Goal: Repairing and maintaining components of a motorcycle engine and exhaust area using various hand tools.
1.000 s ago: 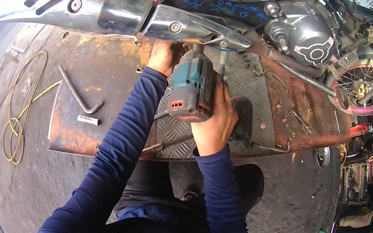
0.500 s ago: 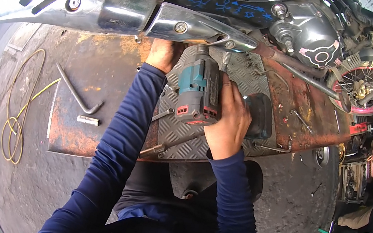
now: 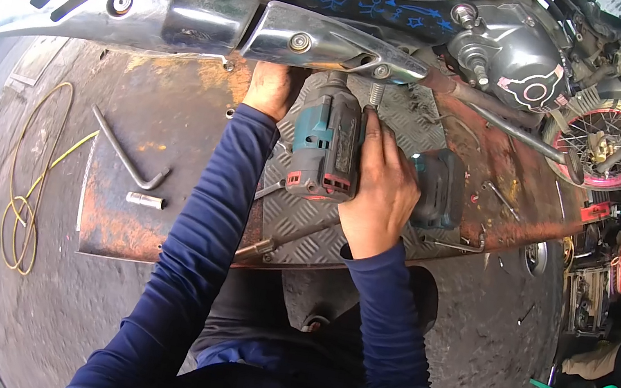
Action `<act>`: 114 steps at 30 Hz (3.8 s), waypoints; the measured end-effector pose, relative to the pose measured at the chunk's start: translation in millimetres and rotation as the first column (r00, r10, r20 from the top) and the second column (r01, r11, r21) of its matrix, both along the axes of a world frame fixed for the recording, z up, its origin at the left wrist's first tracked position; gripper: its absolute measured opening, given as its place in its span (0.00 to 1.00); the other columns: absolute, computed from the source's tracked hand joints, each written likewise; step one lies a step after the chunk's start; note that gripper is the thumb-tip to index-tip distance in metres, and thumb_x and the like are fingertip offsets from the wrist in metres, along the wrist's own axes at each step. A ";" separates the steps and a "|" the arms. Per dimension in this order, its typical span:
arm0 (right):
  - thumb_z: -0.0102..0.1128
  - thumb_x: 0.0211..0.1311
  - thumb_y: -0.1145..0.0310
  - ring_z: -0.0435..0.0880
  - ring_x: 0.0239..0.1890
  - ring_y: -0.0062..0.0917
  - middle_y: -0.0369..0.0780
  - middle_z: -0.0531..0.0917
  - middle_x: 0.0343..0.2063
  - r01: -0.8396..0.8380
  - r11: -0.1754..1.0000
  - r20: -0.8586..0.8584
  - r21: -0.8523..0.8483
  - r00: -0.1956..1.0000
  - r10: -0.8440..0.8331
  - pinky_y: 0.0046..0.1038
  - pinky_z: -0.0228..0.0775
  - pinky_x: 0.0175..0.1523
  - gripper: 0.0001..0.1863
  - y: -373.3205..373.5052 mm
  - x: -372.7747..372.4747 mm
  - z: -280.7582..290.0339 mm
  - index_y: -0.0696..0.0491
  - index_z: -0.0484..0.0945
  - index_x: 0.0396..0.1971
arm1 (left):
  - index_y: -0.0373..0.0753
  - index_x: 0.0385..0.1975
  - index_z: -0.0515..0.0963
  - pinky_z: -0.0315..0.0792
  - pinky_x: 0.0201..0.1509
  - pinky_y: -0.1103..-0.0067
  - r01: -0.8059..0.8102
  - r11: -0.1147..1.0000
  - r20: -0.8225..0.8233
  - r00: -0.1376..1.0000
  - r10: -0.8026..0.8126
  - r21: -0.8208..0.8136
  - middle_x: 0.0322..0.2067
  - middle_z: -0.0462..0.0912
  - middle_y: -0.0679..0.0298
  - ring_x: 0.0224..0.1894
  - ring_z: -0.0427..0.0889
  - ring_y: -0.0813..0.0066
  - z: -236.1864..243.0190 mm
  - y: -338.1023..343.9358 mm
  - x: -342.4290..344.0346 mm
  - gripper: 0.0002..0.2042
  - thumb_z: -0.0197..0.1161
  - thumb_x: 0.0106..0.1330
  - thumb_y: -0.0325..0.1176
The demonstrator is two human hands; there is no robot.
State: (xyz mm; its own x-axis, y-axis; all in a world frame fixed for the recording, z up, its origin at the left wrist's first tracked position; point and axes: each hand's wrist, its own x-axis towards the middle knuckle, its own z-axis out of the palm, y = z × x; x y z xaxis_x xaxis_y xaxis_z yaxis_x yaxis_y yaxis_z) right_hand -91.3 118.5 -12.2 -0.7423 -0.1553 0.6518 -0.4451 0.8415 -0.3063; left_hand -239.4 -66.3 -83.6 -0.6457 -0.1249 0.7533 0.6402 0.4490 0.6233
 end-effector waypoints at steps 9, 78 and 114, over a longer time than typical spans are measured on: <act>0.73 0.43 0.60 0.82 0.46 0.48 0.48 0.81 0.48 -0.052 0.997 0.072 -0.055 0.996 0.056 0.40 0.75 0.48 0.41 4.2 0.5 0.8 0.56 0.70 0.61 | 0.38 0.42 0.80 0.74 0.46 0.66 -0.131 0.985 -0.138 0.984 0.115 -0.116 0.39 0.84 0.52 0.43 0.81 0.49 -1.6 -4.1 -4.6 0.15 0.69 0.53 0.22; 0.63 0.62 0.74 0.80 0.51 0.29 0.45 0.77 0.54 0.338 0.754 0.416 -0.563 0.905 -0.095 0.33 0.73 0.54 0.20 511.0 199.1 -168.3 0.59 0.75 0.54 | 0.31 0.33 0.76 0.71 0.43 0.72 0.268 0.901 0.102 0.963 -0.248 -0.341 0.33 0.77 0.55 0.36 0.76 0.62 -4.6 256.7 231.5 0.05 0.60 0.60 0.23; 0.64 0.57 0.46 0.86 0.31 0.46 0.46 0.85 0.26 0.600 0.735 0.705 0.314 0.371 -0.604 0.46 0.77 0.38 0.23 774.3 54.7 -439.8 0.53 0.80 0.37 | 0.47 0.43 0.84 0.52 0.70 0.48 -0.125 0.542 -0.087 0.992 0.094 -0.831 0.61 0.73 0.47 0.66 0.66 0.40 -77.0 617.6 99.8 0.13 0.59 0.66 0.44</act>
